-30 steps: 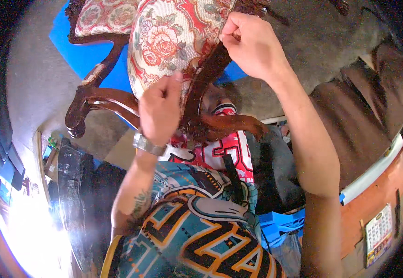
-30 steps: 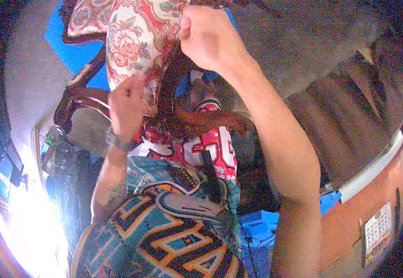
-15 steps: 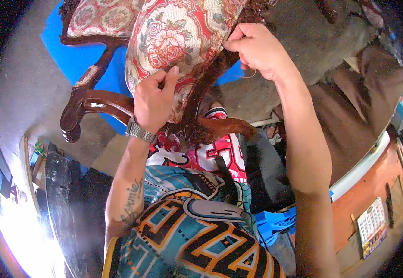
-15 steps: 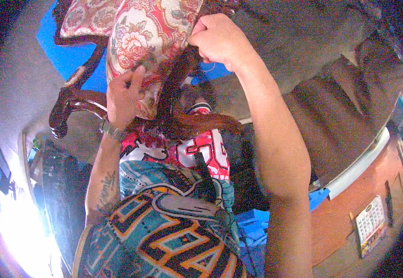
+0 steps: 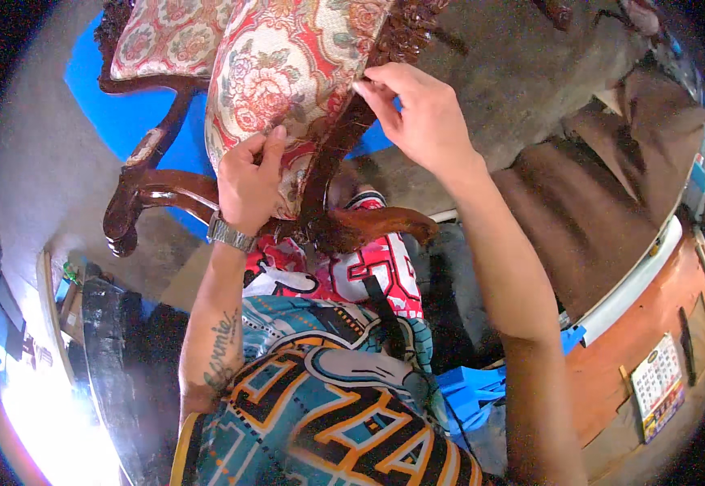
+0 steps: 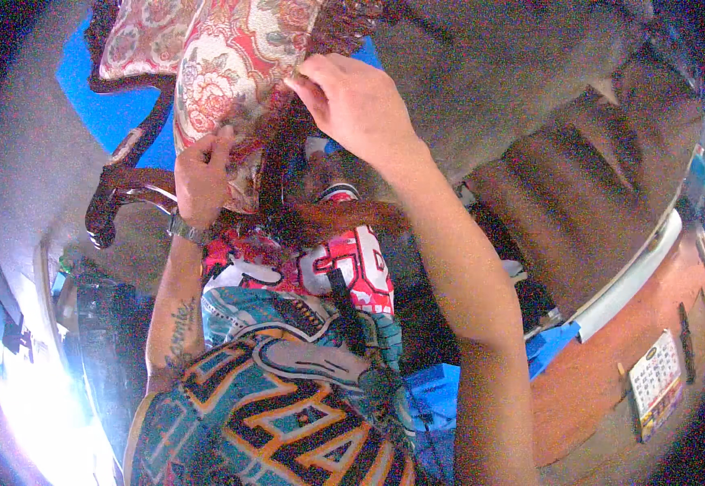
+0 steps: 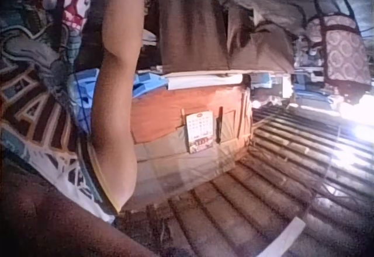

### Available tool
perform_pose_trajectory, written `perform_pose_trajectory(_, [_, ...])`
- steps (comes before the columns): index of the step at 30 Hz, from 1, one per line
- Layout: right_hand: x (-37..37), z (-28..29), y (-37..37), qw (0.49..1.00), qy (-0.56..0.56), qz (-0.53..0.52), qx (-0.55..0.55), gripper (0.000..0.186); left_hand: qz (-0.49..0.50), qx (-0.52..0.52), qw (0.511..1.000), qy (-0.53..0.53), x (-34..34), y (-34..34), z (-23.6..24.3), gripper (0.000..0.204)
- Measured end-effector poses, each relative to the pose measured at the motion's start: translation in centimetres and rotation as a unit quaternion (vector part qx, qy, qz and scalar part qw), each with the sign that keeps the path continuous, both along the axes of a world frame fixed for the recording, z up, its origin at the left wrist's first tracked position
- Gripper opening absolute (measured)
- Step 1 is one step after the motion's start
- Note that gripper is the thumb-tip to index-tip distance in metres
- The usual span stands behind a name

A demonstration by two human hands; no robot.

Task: The person hand-sews fabric onto a wooden armchair cushion using a needle and thread, cuts thread with pliers, and rethreads the needle before continuing to sew the upholstery.

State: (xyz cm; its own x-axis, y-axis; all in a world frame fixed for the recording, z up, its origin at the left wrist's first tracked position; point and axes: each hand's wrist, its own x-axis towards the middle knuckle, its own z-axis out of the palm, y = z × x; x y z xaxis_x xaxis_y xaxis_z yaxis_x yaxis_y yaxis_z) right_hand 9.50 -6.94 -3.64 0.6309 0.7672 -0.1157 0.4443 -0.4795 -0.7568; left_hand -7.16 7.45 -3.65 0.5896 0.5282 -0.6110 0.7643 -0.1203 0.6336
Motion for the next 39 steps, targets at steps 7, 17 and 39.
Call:
perform_pose_trajectory(7, [0.2,-2.5,0.3,0.994,-0.068,0.046,0.067,0.011,-0.025,0.010,0.999,0.042,-0.3,-0.2,0.9,0.038])
perform_pose_trajectory(17, [0.9,-2.0,1.0,0.996,0.077,-0.020,-0.042,0.017,-0.183,0.070,0.963,-0.186,1.7,-1.5,13.2,0.026])
perform_pose_trajectory(39, [-7.7,-5.0,-0.7,0.951,-0.121,-0.240,0.153,0.022,-0.135,-0.261,0.889,-0.352,12.4,8.4,18.8,0.023])
